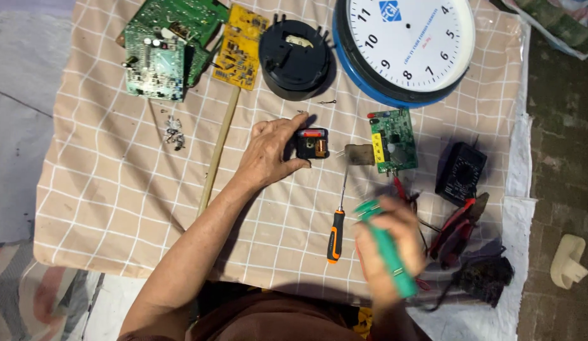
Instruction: The person uses a soldering iron to work on a small black electronic component, likely a battery holder, while holding it with their left hand. They then use a multimeter with red and black probes to test the component and a nearby circuit board. The workspace is a table covered with a checkered cloth, containing various electronic parts and tools.
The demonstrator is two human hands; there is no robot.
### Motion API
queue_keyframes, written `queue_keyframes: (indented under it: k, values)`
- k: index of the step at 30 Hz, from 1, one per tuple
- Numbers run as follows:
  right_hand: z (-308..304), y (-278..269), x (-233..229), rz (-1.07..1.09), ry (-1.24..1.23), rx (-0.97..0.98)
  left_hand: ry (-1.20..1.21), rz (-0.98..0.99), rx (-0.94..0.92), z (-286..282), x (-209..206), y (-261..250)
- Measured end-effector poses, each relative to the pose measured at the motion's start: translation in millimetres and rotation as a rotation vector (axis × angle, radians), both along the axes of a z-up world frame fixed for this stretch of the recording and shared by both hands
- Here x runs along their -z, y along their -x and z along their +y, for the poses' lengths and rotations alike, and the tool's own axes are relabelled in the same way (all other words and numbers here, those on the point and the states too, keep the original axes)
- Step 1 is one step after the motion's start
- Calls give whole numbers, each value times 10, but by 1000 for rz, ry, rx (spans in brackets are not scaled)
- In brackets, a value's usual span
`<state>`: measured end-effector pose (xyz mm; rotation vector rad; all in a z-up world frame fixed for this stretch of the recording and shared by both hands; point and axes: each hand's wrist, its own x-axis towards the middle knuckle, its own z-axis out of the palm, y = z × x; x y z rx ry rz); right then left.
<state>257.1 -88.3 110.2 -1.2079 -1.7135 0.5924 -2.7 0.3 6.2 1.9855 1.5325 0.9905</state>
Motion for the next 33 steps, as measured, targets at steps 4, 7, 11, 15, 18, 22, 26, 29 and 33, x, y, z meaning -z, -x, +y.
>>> queue_keyframes:
  k: [4, 7, 11, 15, 18, 22, 26, 29, 33]
  values:
    - [-233, 262, 30, -54, -90, -51, 22, 17, -3, -12, 27, -15]
    - [-204, 335, 71, -56, -149, -23, -20, 30, -17, 4, 39, -1]
    - [-63, 317, 124, -119, -136, -30, 1, 17, -1, 1, 26, -4]
    - [30, 339, 245, -106, -150, -29, 10, 5, 0, -7, 14, 1]
    - [32, 378, 236, -96, -105, -25, -20, 9, -1, -8, 50, 4]
    - [67, 373, 298, -96, -58, -53, -9, 1, -1, -6, 5, -3]
    - [123, 428, 301, -49, -133, -16, 14, -32, -16, -12, 44, -1]
    - [166, 399, 382, 0, -154, 3, 18, -75, -31, -14, 37, -4]
    - [187, 415, 362, 2, -161, 0, 18, -76, -29, -18, 37, 0]
